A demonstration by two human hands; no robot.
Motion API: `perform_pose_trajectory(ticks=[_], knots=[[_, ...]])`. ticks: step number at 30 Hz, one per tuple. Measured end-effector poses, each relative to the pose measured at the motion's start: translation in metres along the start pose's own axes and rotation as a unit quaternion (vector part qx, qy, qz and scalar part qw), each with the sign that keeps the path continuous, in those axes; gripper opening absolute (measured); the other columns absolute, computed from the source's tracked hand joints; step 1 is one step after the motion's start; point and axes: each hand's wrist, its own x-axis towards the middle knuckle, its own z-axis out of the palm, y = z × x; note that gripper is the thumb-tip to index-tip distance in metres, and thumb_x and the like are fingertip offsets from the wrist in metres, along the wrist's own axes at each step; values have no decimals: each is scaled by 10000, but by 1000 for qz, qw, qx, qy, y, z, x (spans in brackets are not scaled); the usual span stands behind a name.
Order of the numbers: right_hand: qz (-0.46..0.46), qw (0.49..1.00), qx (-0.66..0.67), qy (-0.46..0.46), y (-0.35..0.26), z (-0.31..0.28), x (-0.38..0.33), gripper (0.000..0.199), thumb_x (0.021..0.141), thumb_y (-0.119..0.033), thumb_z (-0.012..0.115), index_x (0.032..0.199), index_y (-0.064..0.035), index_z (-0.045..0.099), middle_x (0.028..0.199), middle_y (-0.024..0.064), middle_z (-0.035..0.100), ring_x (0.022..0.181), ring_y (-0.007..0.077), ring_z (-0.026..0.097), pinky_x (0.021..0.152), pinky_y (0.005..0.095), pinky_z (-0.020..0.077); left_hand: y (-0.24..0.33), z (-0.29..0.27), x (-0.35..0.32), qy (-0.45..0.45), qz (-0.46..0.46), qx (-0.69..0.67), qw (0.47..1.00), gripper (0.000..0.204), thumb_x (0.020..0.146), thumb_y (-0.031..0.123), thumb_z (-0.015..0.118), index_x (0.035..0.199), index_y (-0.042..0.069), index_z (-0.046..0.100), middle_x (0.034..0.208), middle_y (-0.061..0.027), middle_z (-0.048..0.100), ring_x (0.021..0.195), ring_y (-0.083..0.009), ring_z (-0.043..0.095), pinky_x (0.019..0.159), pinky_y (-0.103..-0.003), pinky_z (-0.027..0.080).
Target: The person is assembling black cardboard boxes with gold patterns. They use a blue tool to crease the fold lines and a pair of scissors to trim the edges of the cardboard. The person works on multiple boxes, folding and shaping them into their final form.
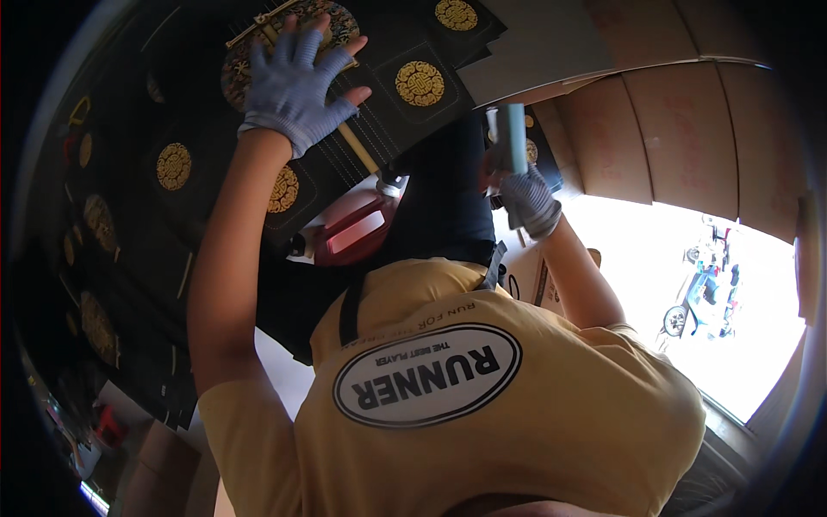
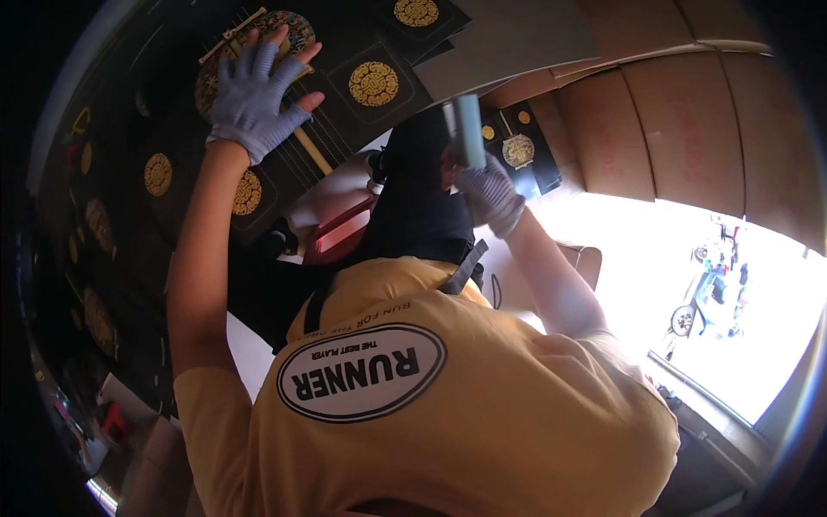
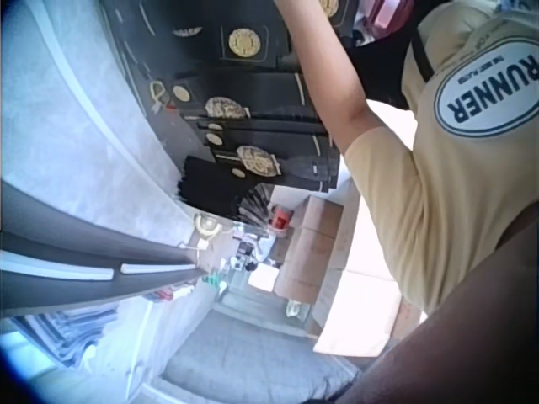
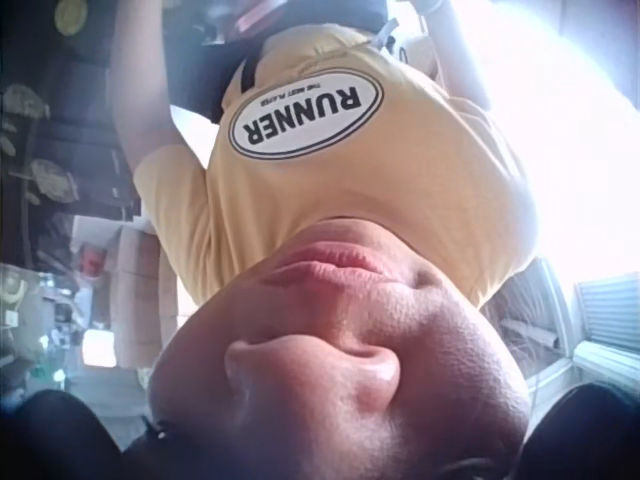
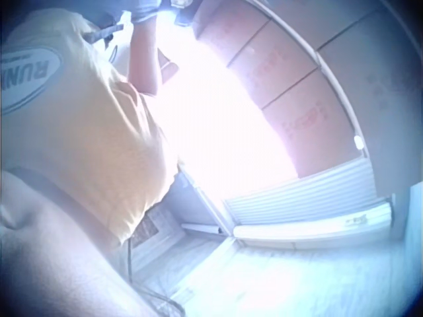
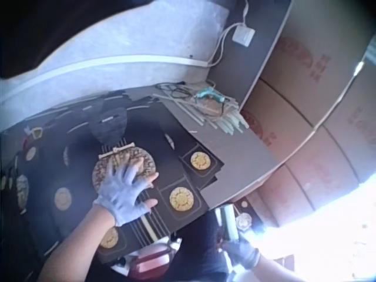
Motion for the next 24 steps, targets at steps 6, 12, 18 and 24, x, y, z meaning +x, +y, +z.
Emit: perform_pose_trajectory(ticks=[6,12,18,24], knots=[[98,987,-123,35,-28,6,28,275,707,-98,665,944,-28,544,780,60,555,683,142,557,596,271,453,1,-4,0,1,8,14,1000,614,795,633,469,1350,404,336,1426,-36,270,1324,-334,250,1034,-605,202],[163,965,-205,-1,-30,42,33,169,786,-150,652,822,-14,558,608,41,524,543,121,531,486,264,427,2,-4,-2,12,13,22,1000,619,804,652,438,1360,414,306,1436,-27,256,1331,-323,241,1037,-593,206],[214,944,-244,-66,-48,15,55,323,839,-238,602,613,-34,494,491,49,483,414,148,480,408,293,378,13,-8,7,-81,-49,79,992,626,811,693,363,1370,422,281,1449,-34,258,1339,-329,228,1032,-551,223],[52,978,-160,-120,-27,-11,54,179,805,-204,587,766,-31,566,619,57,569,580,149,577,535,256,440,19,-7,24,-32,-68,47,996,575,834,672,328,1349,416,332,1412,-49,327,1313,-311,256,1009,-541,233]])
